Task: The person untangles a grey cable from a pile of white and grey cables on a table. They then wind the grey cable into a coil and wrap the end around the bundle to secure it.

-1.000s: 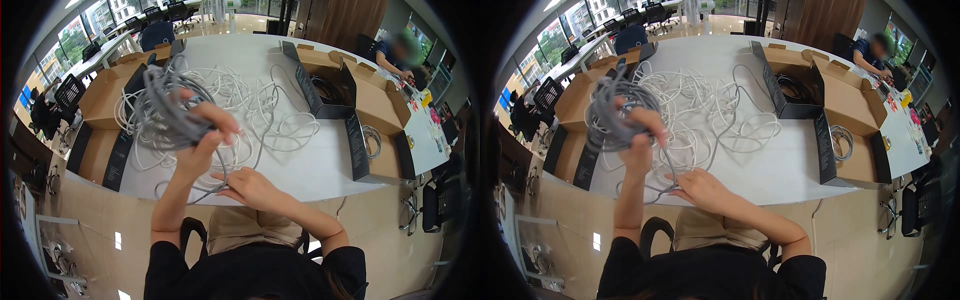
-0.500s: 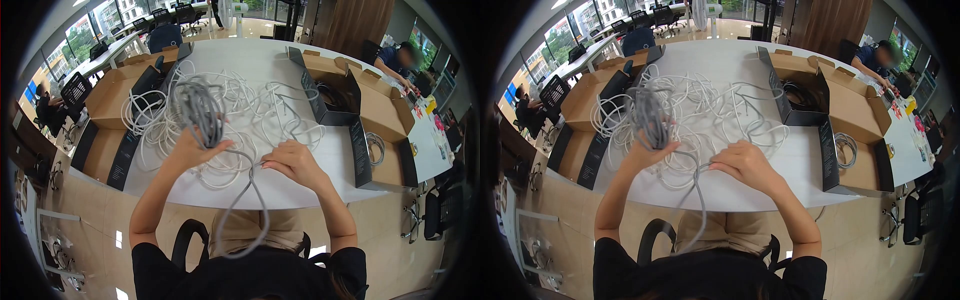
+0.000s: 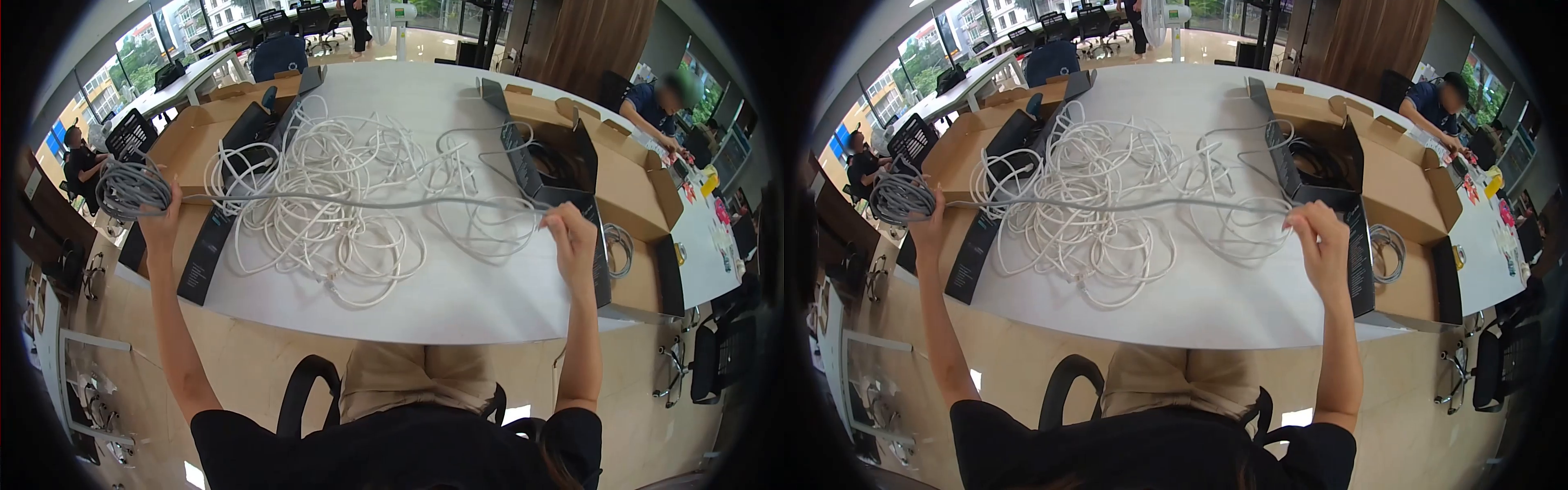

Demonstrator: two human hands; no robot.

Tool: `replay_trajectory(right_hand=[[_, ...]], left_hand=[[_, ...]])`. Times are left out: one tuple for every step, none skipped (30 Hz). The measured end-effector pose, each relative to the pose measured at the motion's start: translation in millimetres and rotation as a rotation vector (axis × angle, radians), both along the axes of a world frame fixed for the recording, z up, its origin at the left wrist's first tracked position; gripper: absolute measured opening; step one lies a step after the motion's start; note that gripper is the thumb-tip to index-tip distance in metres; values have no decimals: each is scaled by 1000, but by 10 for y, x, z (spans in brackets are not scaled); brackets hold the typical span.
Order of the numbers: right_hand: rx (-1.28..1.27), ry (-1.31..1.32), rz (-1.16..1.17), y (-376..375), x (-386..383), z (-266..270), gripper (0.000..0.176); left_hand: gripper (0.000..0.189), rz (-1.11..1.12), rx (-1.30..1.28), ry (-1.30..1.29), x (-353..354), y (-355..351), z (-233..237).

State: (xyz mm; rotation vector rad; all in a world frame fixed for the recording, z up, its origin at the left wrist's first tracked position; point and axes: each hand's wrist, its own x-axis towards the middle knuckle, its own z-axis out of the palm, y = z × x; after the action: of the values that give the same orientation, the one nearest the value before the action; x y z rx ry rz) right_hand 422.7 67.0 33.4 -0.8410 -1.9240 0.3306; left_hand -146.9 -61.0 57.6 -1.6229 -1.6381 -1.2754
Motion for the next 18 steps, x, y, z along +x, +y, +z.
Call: replay_trajectory(right_hand=[[-8,17,-13,-10,-42,-9,15],[-42,86,17,15,-51,11,18],[-5,124,52,44,-39,43,20],[32,161,84,66,-23,75,21],[31,239,115,80,-18,112,24],[21,311,79,95,-29,167,27],[44,358,33,143,-19,238,28],[68,403,-13,214,6,317,29],[79,461,-25,293,38,393,30],[94,518,-34,381,64,481,32],[109,594,-1,462,71,583,31],[126,670,32,540,73,690,31],[144,747,66,623,83,778,31],[138,762,52,715,117,845,31],[129,777,39,805,167,903,31],[121,791,25,886,204,952,32],[133,786,59,971,213,967,29],[106,774,62,1036,186,955,28]], left_hand=[[29,-40,-67,-93,-57,-47,-90],[31,-79,-127,-185,-100,-89,-156],[36,-127,-116,-188,-96,-132,-183],[41,-176,-107,-192,-77,-179,-214],[46,-228,-100,-195,-44,-223,-239],[51,-342,-157,-288,39,-280,-208],[55,-455,-217,-382,173,-350,-143],[60,-568,-276,-478,293,-404,-125],[60,-560,-332,-445,372,-452,-166],[61,-551,-384,-413,445,-498,-208],[62,-542,-433,-379,543,-510,-237],[56,-479,-638,-344,802,-560,-55],[51,-412,-842,-304,1069,-616,180],[48,-484,-986,-297,1185,-617,258],[46,-555,-1132,-290,1269,-616,312],[43,-627,-1278,-280,1344,-602,331],[40,-822,-1361,-318,1425,-574,330],[37,-1019,-1437,-352,1504,-544,330]])
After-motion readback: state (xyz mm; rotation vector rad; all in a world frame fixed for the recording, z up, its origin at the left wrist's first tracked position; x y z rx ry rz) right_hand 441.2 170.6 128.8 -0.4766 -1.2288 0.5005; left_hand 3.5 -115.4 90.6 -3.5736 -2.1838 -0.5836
